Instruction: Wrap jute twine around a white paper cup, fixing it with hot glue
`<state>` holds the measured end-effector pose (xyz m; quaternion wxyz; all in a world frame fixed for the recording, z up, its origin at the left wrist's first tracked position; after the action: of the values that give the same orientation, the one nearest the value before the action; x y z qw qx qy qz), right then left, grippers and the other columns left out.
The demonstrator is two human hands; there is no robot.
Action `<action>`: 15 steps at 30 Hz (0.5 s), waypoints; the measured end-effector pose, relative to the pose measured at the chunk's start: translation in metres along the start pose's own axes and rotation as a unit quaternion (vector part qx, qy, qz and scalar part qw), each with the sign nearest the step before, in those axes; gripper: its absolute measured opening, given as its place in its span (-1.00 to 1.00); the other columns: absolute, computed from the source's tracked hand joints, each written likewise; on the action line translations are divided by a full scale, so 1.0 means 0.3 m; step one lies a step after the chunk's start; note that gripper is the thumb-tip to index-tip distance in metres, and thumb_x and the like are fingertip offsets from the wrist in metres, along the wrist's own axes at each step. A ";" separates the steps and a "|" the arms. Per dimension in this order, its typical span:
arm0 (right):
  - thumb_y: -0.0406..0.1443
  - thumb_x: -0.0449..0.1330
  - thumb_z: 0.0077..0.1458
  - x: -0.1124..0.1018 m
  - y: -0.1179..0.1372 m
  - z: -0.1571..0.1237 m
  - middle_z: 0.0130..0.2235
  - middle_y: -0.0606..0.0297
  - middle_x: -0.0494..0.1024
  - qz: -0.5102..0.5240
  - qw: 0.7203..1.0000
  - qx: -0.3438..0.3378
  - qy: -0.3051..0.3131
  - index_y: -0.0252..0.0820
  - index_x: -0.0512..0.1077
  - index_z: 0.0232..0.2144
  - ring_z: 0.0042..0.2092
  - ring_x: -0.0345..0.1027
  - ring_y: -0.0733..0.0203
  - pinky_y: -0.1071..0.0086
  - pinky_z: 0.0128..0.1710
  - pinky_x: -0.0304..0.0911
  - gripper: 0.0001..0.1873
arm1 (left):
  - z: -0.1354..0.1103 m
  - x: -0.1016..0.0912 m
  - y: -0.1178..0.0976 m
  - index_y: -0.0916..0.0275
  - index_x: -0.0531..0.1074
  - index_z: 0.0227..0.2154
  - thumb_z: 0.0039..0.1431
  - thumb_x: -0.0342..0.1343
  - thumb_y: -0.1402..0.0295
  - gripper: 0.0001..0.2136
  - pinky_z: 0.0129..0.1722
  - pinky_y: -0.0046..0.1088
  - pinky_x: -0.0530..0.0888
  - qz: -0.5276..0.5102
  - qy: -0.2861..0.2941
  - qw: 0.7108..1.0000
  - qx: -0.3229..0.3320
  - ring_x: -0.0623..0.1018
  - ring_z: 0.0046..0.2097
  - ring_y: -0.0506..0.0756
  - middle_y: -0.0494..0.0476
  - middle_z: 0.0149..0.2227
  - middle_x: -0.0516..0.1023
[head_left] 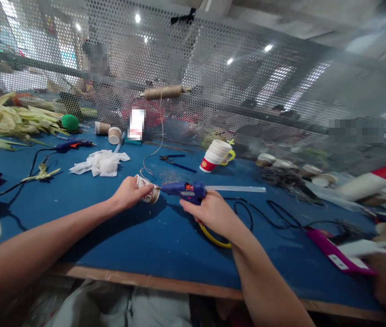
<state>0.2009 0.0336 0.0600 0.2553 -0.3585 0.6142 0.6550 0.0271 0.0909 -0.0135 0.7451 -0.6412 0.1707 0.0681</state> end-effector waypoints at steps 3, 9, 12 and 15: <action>-0.25 0.10 -0.11 -0.008 0.000 -0.002 -0.75 0.37 0.29 0.001 1.000 0.013 0.000 -0.20 0.27 -0.71 -0.67 0.20 0.32 0.46 -0.62 0.14 -0.76 | -0.007 0.001 -0.010 0.39 0.46 -0.53 -0.09 0.09 0.17 -0.70 -0.50 -0.50 0.37 -0.006 0.006 1.000 0.016 0.46 -0.46 0.07 0.14 -0.56 0.50; -0.24 0.11 -0.11 -0.014 -0.006 0.000 -0.76 0.37 0.29 0.009 1.000 0.021 -0.005 -0.22 0.28 -0.71 -0.67 0.20 0.33 0.47 -0.61 0.15 -0.77 | -0.017 -0.002 -0.025 0.38 0.45 -0.53 -0.08 0.09 0.17 -0.70 -0.48 -0.50 0.38 -0.008 0.004 0.999 0.038 0.45 -0.45 0.06 0.14 -0.54 0.50; -0.24 0.11 -0.11 -0.013 -0.005 -0.001 -0.76 0.38 0.29 0.020 1.000 0.016 -0.003 -0.22 0.28 -0.71 -0.68 0.18 0.35 0.47 -0.61 0.15 -0.76 | -0.018 -0.001 -0.024 0.38 0.46 -0.52 -0.07 0.09 0.17 -0.70 -0.46 -0.49 0.39 -0.013 0.006 0.999 0.040 0.45 -0.45 0.06 0.14 -0.53 0.50; -0.24 0.11 -0.10 -0.013 -0.001 -0.004 -0.77 0.39 0.28 0.028 1.000 0.010 0.001 -0.21 0.28 -0.71 -0.68 0.18 0.35 0.47 -0.60 0.16 -0.76 | -0.020 -0.001 -0.024 0.38 0.45 -0.52 -0.08 0.10 0.19 -0.72 -0.46 -0.49 0.38 -0.025 0.011 0.999 0.038 0.45 -0.45 0.06 0.13 -0.54 0.50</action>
<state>0.2037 0.0329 0.0628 0.2399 -0.3397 0.6305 0.6554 0.0281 0.0839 -0.0074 0.7685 -0.6171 0.1652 0.0361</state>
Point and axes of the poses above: each hand's wrist, its own z-axis towards the middle knuckle, its own x-axis out of the palm, y = z × x, the point moved 7 cm from there along z, towards the middle knuckle
